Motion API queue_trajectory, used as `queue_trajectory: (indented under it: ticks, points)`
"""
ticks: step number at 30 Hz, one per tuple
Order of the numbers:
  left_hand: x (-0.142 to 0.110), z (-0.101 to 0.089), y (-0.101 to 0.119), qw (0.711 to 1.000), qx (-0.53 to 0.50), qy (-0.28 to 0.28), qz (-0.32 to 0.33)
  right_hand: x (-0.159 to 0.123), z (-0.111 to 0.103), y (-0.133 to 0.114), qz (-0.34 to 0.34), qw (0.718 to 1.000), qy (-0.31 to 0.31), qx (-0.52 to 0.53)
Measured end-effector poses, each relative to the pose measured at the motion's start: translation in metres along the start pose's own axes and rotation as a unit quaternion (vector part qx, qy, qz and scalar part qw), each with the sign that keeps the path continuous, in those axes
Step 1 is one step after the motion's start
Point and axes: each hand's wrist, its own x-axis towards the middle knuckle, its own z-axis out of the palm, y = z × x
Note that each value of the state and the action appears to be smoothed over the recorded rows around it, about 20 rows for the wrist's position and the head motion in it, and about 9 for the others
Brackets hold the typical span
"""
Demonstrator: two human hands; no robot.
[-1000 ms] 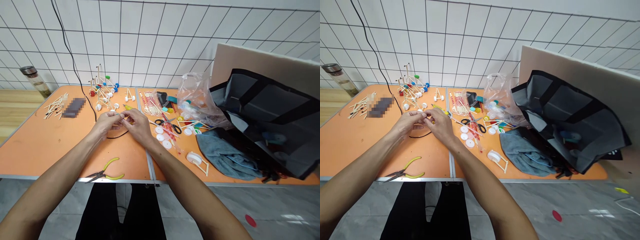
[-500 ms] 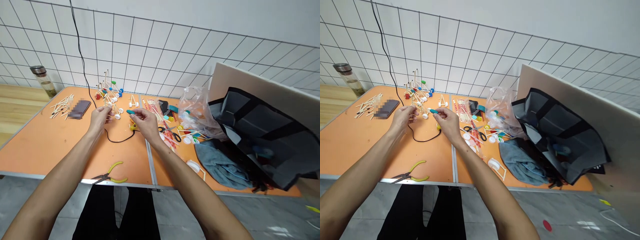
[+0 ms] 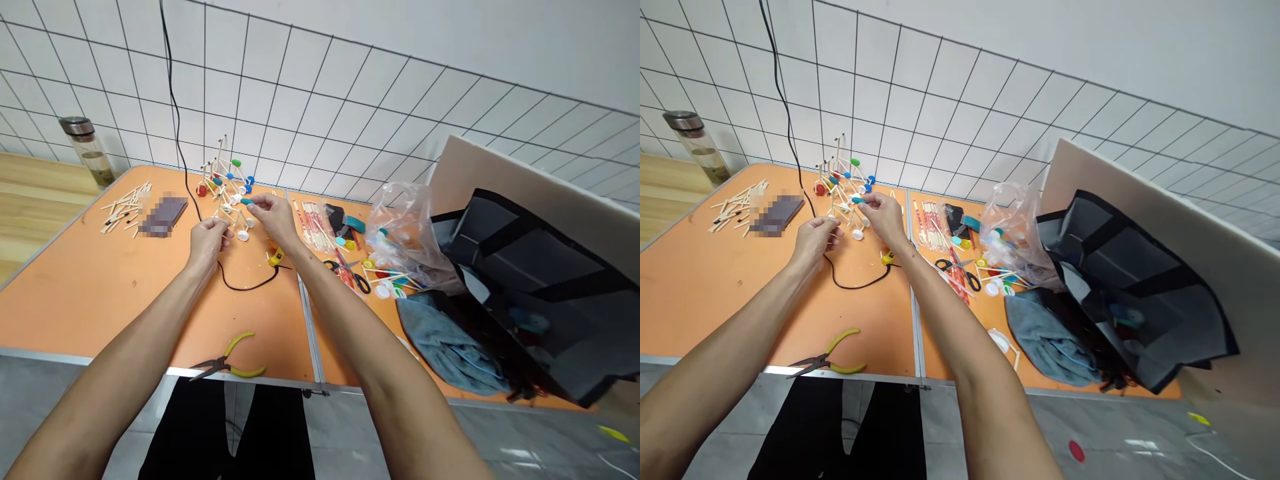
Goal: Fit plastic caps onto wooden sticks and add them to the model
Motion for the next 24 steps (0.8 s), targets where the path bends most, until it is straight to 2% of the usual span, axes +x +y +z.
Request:
queue_trajectory:
  ticks: [10, 24]
  points:
    - [0.000, 0.002, -0.007, 0.999, 0.002, -0.033, 0.003, 0.000, 0.012, 0.006, 0.008, 1.000, -0.008, -0.010]
    - [0.000, 0.004, -0.008, 0.999, 0.002, -0.039, -0.008, -0.001, 0.015, 0.005, 0.001, 1.000, -0.017, -0.011]
